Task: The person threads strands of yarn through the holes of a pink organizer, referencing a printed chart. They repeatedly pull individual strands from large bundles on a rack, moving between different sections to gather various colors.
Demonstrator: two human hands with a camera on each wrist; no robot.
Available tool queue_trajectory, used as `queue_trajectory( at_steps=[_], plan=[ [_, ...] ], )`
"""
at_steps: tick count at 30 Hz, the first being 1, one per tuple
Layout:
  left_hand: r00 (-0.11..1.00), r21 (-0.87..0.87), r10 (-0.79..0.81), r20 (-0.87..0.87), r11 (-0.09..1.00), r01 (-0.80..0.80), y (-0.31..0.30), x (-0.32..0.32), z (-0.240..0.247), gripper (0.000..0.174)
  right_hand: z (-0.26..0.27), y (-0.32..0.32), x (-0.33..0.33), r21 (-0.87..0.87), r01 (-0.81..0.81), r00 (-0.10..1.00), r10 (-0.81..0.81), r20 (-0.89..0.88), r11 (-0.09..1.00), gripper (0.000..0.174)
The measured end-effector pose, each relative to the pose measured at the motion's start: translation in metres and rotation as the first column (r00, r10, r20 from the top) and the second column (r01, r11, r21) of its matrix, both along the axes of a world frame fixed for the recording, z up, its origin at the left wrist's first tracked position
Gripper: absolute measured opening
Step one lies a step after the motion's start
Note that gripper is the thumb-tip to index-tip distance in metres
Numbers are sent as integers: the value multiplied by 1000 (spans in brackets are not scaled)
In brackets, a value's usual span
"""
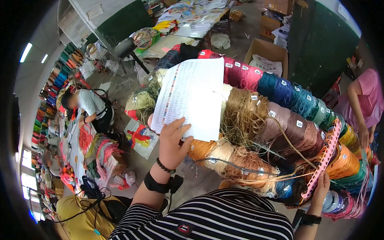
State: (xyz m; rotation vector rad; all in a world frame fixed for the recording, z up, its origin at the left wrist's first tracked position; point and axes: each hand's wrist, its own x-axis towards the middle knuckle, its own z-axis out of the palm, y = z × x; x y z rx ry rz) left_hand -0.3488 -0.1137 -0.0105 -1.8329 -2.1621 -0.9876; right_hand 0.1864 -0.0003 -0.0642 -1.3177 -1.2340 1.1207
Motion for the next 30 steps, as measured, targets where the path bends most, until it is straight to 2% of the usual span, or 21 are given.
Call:
queue_trajectory(
  at_steps=[8, 11, 16, 30],
  plan=[
    [999, 23, 40, -26, 999, -40, 3, 11, -6, 33, 0, 0, -4, -26, -1, 997, -1, -79, 1000, 24],
    [998, 25, 57, -19, 998, -57, 4, 17, -9, 32, -1, 1, 1, -13, -19, 1000, 19, -21, 1000, 25],
    [998, 21, 69, -3, 997, -69, 4, 18, -13, 32, 1, -1, -2, -29, -13, 998, 11, -67, 999, 28],
    [996, 6, 92, -19, 996, -92, 3, 22, -12, 31, 2, 0, -3, -15, 3, 1000, -4, -11, 1000, 27]
  ],
)
